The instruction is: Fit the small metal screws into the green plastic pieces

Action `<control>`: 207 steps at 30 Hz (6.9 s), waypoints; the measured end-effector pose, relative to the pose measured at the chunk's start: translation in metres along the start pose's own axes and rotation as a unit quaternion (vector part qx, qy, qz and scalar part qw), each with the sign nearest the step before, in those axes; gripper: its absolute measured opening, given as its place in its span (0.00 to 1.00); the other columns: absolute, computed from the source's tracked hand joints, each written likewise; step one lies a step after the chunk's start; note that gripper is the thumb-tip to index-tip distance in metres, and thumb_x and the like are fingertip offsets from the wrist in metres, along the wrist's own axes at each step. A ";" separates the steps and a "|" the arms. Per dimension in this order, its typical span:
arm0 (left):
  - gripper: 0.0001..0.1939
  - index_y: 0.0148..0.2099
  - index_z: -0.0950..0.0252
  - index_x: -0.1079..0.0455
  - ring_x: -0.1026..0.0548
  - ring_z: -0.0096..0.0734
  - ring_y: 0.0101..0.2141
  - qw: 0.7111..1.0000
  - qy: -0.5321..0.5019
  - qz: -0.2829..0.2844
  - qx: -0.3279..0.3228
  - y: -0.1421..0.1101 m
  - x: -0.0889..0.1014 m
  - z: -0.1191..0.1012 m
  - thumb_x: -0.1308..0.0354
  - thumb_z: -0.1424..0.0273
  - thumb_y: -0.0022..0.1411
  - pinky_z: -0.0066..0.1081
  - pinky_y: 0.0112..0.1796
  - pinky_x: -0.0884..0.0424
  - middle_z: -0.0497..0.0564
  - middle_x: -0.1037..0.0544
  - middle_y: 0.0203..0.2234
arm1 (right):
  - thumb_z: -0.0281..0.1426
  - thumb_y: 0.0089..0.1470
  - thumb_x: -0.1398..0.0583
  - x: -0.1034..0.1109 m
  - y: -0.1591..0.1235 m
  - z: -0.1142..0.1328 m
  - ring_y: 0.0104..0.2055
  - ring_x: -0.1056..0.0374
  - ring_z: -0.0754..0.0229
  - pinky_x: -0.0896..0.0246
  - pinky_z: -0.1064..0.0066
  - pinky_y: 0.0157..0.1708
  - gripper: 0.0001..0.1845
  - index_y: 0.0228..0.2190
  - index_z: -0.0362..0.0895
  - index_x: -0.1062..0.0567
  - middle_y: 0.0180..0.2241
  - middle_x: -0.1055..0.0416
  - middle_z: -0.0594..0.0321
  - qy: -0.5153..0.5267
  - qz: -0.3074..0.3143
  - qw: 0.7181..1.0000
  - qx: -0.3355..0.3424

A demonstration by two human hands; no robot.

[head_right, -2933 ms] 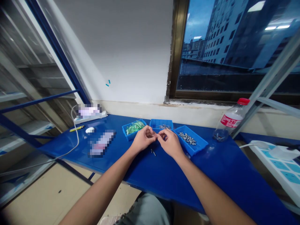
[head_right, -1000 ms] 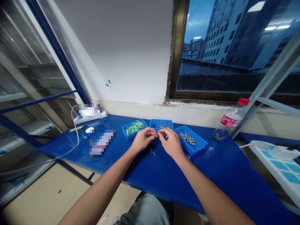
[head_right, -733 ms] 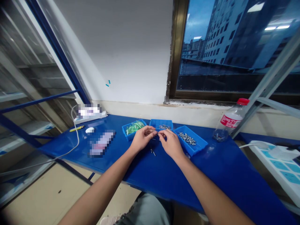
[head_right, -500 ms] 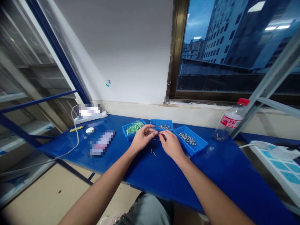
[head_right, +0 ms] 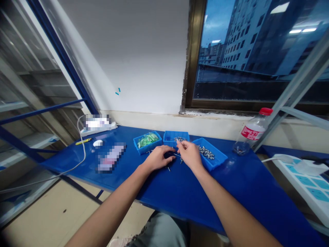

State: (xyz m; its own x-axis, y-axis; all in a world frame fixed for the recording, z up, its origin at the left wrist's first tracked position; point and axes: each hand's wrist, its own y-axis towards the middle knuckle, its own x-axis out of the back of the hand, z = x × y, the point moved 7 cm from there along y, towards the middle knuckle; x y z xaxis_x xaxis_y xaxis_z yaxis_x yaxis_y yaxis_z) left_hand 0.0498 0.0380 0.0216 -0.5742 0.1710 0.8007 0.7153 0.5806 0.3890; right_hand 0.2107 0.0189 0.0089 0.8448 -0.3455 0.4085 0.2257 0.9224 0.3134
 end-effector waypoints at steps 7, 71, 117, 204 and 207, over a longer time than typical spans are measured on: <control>0.15 0.51 0.63 0.21 0.19 0.39 0.47 1.000 0.005 -0.016 0.019 0.000 0.000 0.008 0.41 0.76 0.64 0.34 0.52 0.26 0.54 0.16 0.47 | 0.31 0.68 0.44 -0.010 -0.025 0.026 0.52 0.28 0.48 0.34 0.60 0.52 0.12 0.45 0.47 0.20 0.47 0.20 0.54 -0.315 0.029 0.926 0.209; 0.25 0.59 0.67 0.24 0.16 0.38 0.33 0.957 -0.245 -0.060 0.145 -0.002 0.013 0.004 0.41 0.54 0.70 0.33 0.39 0.21 0.54 0.14 0.34 | 0.33 0.58 0.40 -0.006 -0.016 0.024 0.33 0.26 0.57 0.28 0.64 0.37 0.08 0.39 0.48 0.23 0.35 0.21 0.61 0.026 0.002 0.993 0.114; 0.12 0.50 0.64 0.21 0.19 0.42 0.47 0.999 -0.019 -0.047 0.007 0.001 0.006 -0.002 0.41 0.73 0.66 0.39 0.53 0.26 0.56 0.16 0.46 | 0.55 0.62 0.41 -0.004 -0.001 -0.011 0.24 0.28 0.58 0.37 0.70 0.23 0.26 0.35 0.44 0.21 0.28 0.22 0.59 0.106 0.017 0.994 -0.035; 0.23 0.55 0.68 0.27 0.17 0.41 0.48 0.874 -0.434 -0.158 0.152 0.002 0.014 0.028 0.30 0.62 0.62 0.40 0.53 0.24 0.61 0.16 0.46 | 0.50 0.58 0.36 -0.011 -0.007 0.006 0.30 0.26 0.58 0.35 0.70 0.27 0.20 0.36 0.45 0.19 0.32 0.20 0.58 0.134 0.069 0.989 -0.011; 0.19 0.55 0.68 0.27 0.17 0.40 0.46 0.880 -0.409 -0.177 0.162 0.001 0.016 0.035 0.35 0.64 0.65 0.38 0.49 0.23 0.60 0.16 0.43 | 0.53 0.54 0.34 -0.014 -0.001 0.000 0.26 0.30 0.61 0.41 0.73 0.21 0.24 0.34 0.43 0.19 0.30 0.21 0.58 0.182 0.070 0.979 -0.059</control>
State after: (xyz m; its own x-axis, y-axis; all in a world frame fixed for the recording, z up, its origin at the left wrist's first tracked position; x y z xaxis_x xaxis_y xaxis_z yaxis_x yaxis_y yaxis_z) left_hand 0.0277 0.0694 0.0184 -0.9278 0.3731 0.0080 0.3590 0.8866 0.2917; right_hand 0.1990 0.0230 0.0029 0.9834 -0.1506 0.1016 0.1323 0.9770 0.1669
